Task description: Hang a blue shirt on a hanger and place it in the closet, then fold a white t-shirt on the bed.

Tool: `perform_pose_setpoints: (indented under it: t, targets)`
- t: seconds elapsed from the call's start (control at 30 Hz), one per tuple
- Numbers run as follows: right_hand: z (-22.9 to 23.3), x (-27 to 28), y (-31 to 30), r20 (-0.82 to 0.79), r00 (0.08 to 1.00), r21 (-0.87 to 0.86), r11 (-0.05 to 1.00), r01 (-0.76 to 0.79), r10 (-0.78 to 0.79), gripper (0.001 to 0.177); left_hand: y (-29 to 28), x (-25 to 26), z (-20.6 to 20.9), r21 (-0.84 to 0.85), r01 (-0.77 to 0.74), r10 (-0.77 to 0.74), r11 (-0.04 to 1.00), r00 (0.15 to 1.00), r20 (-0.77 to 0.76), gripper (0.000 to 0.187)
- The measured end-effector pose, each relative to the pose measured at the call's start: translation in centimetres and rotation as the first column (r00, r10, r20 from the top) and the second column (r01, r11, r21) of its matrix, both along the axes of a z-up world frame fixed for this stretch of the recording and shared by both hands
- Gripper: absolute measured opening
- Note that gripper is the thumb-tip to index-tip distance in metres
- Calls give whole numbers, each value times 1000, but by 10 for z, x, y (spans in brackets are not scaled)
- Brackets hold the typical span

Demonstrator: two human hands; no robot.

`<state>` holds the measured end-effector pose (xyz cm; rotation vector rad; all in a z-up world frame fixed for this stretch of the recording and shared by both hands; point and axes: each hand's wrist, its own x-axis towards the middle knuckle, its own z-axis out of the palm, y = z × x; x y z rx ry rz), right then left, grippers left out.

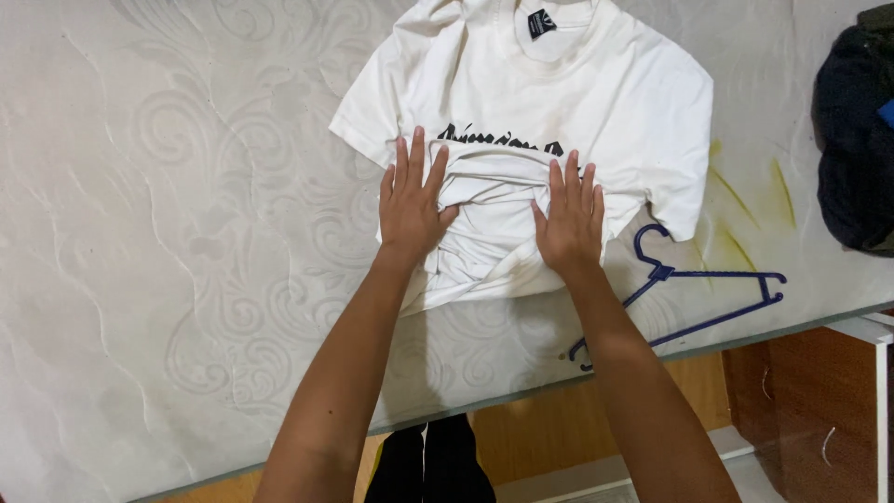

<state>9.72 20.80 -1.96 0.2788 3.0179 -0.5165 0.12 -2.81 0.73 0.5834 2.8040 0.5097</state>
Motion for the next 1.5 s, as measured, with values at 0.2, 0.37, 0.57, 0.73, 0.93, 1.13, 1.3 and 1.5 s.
perform_pose_setpoints:
  t: [0.2,0.37,0.57,0.73,0.93,1.13,1.3,1.5]
  targets:
    - [8,-5,-2,88,995,-4,999,43,-42,74,0,-1,-5,-2,7,-8,1000,999,-36,95]
    - [10,5,-2,115,992,-38,998,46,-41,66,-12,10,-10,25,28,-26,999,997,-79,91]
    - [25,46,-23,128,992,-100,995,11,2,67,-47,58,0,40,62,-58,997,994,-91,89]
    - [20,86,-52,48,993,-115,988,-102,108,67,-85,99,18,32,47,-46,998,998,-49,88]
    - [47,83,-104,-56,995,-132,987,-93,86,84,-105,117,36,15,-31,31,999,1000,-2,86]
    - [48,47,-139,-18,992,-145,981,-127,126,89,-104,121,42,43,-41,39,998,998,44,84]
    - [33,41,-137,-123,992,-136,991,2,-18,36,-89,131,44,45,21,-22,999,999,23,79]
    - [60,54,-120,13,997,-194,978,-71,75,51,-90,133,41,17,38,-39,999,998,51,78]
